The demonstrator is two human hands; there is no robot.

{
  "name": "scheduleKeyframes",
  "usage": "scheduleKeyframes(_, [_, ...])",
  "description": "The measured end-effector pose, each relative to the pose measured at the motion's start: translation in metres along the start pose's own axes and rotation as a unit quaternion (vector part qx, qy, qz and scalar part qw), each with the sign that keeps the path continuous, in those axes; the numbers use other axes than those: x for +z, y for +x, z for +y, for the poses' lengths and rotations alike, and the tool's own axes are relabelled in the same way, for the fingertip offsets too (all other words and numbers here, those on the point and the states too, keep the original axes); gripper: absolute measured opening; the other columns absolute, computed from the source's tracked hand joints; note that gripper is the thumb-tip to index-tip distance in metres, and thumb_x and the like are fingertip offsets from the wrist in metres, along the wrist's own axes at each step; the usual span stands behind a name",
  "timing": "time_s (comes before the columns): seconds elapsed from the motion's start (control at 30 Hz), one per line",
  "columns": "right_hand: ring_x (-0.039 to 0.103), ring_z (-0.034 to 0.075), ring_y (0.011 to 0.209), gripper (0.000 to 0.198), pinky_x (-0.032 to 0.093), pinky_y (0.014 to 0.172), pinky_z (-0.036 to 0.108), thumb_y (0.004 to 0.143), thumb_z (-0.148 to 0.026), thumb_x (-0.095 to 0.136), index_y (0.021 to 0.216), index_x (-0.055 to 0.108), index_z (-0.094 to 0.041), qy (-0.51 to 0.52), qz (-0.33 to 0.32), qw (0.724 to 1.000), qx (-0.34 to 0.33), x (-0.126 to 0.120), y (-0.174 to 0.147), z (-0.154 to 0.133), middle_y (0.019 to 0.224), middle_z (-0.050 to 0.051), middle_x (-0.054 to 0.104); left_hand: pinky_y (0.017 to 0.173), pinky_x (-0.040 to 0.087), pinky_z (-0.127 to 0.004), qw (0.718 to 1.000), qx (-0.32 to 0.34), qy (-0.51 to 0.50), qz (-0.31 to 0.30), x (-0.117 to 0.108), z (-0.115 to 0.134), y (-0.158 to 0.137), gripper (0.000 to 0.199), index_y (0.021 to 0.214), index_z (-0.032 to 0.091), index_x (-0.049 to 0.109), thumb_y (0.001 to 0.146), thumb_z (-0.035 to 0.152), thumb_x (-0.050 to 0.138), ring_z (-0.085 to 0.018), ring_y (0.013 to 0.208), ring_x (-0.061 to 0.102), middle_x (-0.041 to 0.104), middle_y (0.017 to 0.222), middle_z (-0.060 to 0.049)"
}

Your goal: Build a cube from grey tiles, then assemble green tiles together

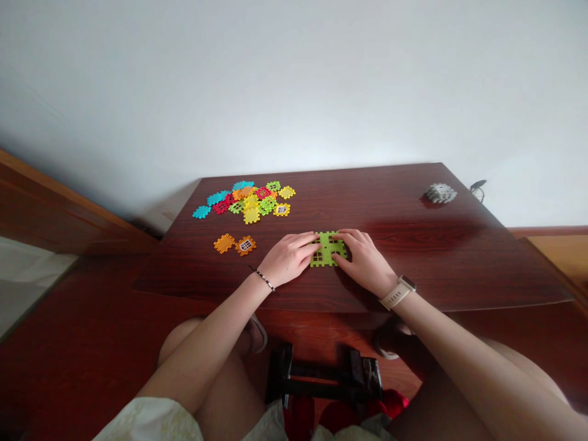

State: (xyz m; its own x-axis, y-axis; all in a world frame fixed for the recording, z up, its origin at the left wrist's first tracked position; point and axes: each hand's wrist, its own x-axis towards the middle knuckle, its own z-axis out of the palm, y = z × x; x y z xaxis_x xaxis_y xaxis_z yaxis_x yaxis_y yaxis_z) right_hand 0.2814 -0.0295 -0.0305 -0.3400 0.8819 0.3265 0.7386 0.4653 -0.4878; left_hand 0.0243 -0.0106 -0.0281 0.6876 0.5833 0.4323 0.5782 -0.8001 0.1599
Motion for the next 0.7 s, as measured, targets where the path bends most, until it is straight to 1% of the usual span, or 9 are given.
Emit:
scheduleKeyframes(0.1, [0.06,0.038,0.132,0.04,0.047,0.118,0.059,0.096,-0.029,0.064,0.135,0.066,-0.02,-0.001,-0.002,1.0,0.004,-0.001,-0.001,-0.002,0.14,0.017,0.066,0.11,0.06,-0.048,1.0,-0.004,0.006,0.015,-0.007,-0.004,-0.003,0.032,0.125,0.02,0.077,0.102,0.008,0.059,-0.026,0.129,0.07,0.074,0.138,-0.01])
scheduleKeyframes(0.17, [0.059,0.038,0.132,0.042,0.047,0.118,0.059,0.096,-0.029,0.064,0.137,0.065,-0.019,-0.004,-0.004,1.0,0.007,-0.001,-0.001,-0.003,0.14,0.017,0.066,0.106,0.062,-0.045,1.0,-0.011,0.004,0.019,-0.012,-0.006,-0.005,0.035,0.123,0.021,0.078,0.1,0.004,0.057,-0.024,0.12,0.073,0.077,0.13,-0.009])
scheduleKeyframes(0.23, [0.059,0.038,0.132,0.042,0.047,0.118,0.058,0.096,-0.029,0.064,0.136,0.065,-0.019,-0.006,-0.005,1.0,0.008,-0.002,-0.001,-0.004,0.14,0.017,0.066,0.105,0.063,-0.045,1.0,-0.012,0.005,0.017,-0.016,-0.007,-0.007,0.038,0.124,0.021,0.078,0.099,0.002,0.055,-0.023,0.117,0.073,0.077,0.127,-0.008])
scheduleKeyframes(0.37, [0.059,0.037,0.132,0.039,0.047,0.118,0.058,0.097,-0.029,0.064,0.135,0.066,-0.02,-0.006,-0.005,1.0,0.004,-0.002,-0.001,-0.005,0.139,0.016,0.066,0.106,0.062,-0.046,1.0,-0.002,0.01,0.0,-0.017,-0.007,-0.011,0.039,0.126,0.021,0.077,0.1,0.002,0.055,-0.024,0.119,0.072,0.077,0.127,-0.007])
scheduleKeyframes(0.47, [0.059,0.037,0.132,0.039,0.048,0.117,0.058,0.097,-0.029,0.064,0.134,0.066,-0.02,-0.006,-0.002,1.0,0.001,-0.002,-0.001,-0.005,0.139,0.016,0.066,0.11,0.061,-0.047,1.0,0.0,0.004,-0.012,-0.015,-0.006,-0.013,0.04,0.129,0.02,0.075,0.099,0.001,0.056,-0.024,0.121,0.07,0.076,0.132,-0.008])
scheduleKeyframes(0.6, [0.059,0.038,0.132,0.038,0.049,0.117,0.058,0.097,-0.03,0.064,0.134,0.066,-0.022,-0.009,0.0,1.0,0.002,-0.002,-0.001,-0.005,0.139,0.015,0.066,0.114,0.059,-0.048,1.0,-0.014,-0.01,-0.015,-0.013,-0.004,-0.015,0.045,0.136,0.02,0.072,0.099,0.001,0.056,-0.024,0.124,0.069,0.075,0.136,-0.008])
scheduleKeyframes(0.7, [0.059,0.037,0.131,0.038,0.048,0.117,0.058,0.097,-0.03,0.065,0.134,0.067,-0.021,-0.008,0.002,1.0,0.001,-0.001,-0.001,-0.005,0.138,0.015,0.066,0.113,0.059,-0.049,0.999,-0.028,-0.023,-0.013,-0.012,-0.002,-0.015,0.047,0.136,0.02,0.072,0.097,0.0,0.056,-0.025,0.124,0.068,0.074,0.136,-0.008])
